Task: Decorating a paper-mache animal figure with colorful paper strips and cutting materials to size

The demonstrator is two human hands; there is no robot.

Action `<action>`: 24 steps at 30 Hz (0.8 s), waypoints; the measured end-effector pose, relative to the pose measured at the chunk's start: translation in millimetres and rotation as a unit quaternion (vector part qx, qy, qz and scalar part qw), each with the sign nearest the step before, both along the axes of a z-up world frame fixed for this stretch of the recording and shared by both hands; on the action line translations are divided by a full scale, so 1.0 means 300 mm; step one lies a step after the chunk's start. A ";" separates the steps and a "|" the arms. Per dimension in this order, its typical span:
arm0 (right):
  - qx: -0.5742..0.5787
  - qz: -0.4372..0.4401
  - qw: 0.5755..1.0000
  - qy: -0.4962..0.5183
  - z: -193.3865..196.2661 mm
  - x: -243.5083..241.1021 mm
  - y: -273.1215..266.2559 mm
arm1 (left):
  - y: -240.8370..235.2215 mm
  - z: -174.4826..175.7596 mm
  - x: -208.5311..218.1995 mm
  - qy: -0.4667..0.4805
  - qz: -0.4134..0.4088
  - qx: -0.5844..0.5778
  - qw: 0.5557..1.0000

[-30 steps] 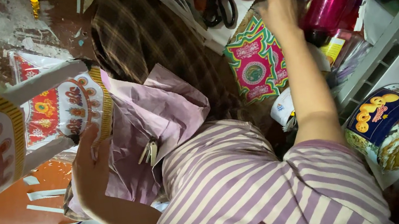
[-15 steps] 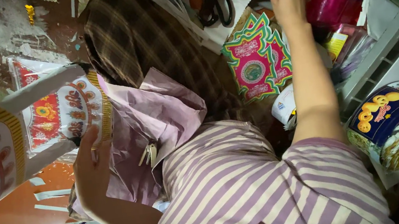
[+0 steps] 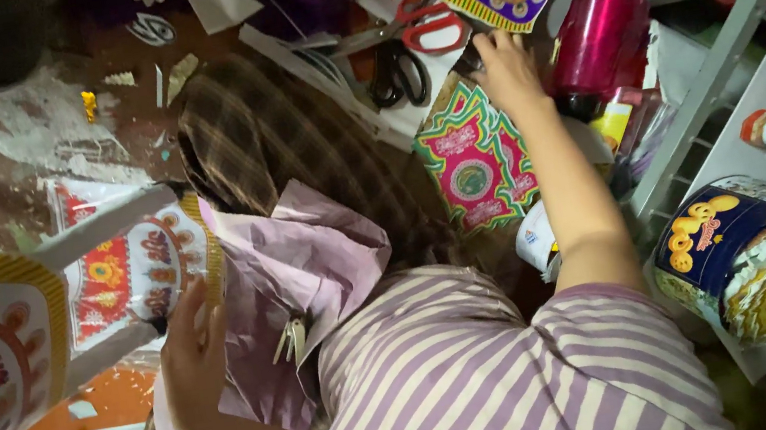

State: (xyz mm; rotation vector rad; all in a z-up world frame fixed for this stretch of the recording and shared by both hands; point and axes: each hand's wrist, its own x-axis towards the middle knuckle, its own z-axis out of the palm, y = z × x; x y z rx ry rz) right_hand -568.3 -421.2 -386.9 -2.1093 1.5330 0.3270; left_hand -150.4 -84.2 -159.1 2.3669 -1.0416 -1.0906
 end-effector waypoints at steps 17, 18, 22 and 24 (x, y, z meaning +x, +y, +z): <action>0.028 -0.006 0.999 0.043 -0.007 0.034 0.005 | 0.048 -0.054 0.010 -0.022 -0.002 -0.009 1.000; -0.033 0.008 0.999 0.019 -0.058 0.011 0.012 | 0.050 -0.059 0.010 -0.022 0.003 -0.011 1.000; -0.133 0.025 0.990 -0.036 -0.122 -0.016 0.028 | 0.018 -0.022 0.005 0.002 0.037 0.026 0.999; -0.071 -0.003 0.997 -0.015 -0.059 0.014 0.020 | 0.033 -0.030 0.012 -0.001 0.022 0.007 1.000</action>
